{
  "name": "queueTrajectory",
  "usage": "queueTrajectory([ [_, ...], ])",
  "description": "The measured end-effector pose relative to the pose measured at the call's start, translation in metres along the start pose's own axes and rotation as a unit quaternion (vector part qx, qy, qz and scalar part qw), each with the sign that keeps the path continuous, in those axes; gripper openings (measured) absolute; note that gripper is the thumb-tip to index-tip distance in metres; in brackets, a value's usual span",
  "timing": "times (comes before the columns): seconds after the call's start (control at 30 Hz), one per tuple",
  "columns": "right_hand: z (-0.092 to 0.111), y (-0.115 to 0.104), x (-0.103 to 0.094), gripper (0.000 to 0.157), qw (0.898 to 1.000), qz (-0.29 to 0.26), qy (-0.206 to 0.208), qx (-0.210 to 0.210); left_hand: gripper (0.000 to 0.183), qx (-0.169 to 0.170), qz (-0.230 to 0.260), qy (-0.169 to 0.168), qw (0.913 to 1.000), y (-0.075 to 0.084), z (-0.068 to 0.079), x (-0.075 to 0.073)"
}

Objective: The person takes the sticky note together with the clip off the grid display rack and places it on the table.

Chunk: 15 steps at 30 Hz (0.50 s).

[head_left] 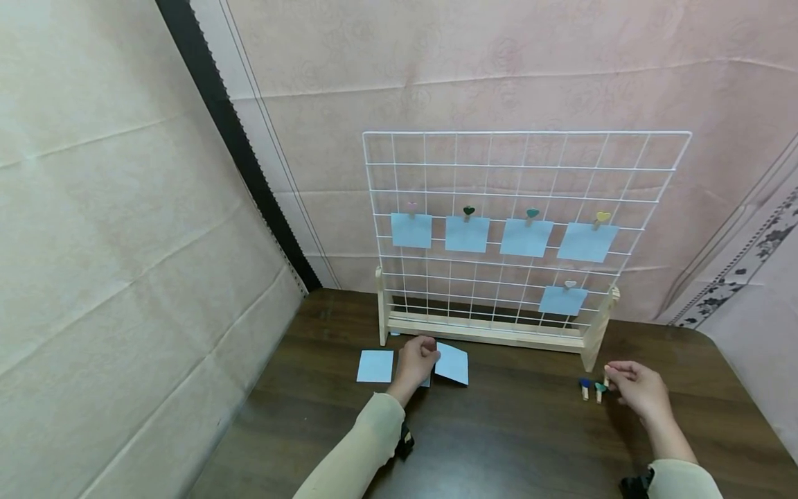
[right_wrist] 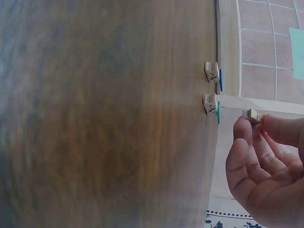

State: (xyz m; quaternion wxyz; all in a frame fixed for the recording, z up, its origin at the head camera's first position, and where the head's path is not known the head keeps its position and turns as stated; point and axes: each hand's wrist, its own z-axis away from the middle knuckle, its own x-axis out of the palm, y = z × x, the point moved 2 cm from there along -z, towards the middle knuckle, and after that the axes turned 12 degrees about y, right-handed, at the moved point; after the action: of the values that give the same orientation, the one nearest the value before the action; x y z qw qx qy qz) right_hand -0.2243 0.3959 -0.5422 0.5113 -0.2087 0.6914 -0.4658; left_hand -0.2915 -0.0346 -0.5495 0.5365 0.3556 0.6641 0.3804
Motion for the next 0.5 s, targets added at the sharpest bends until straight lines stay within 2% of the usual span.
queueTrajectory([
  [0.1,-0.002,0.003,-0.002,0.040,1.000,0.002,-0.011,0.012,0.025,0.000,0.001,-0.004,1.0000,-0.002,0.000,0.001],
  [0.27,-0.004,0.006,-0.005,0.040,0.999,0.003,-0.026,0.021,0.011,0.021,-0.035,-0.018,0.9990,0.001,0.002,0.001],
  [0.5,-0.004,0.011,-0.004,0.036,0.998,0.010,-0.043,0.034,0.017,0.044,-0.109,-0.041,0.9921,0.001,0.005,0.005],
])
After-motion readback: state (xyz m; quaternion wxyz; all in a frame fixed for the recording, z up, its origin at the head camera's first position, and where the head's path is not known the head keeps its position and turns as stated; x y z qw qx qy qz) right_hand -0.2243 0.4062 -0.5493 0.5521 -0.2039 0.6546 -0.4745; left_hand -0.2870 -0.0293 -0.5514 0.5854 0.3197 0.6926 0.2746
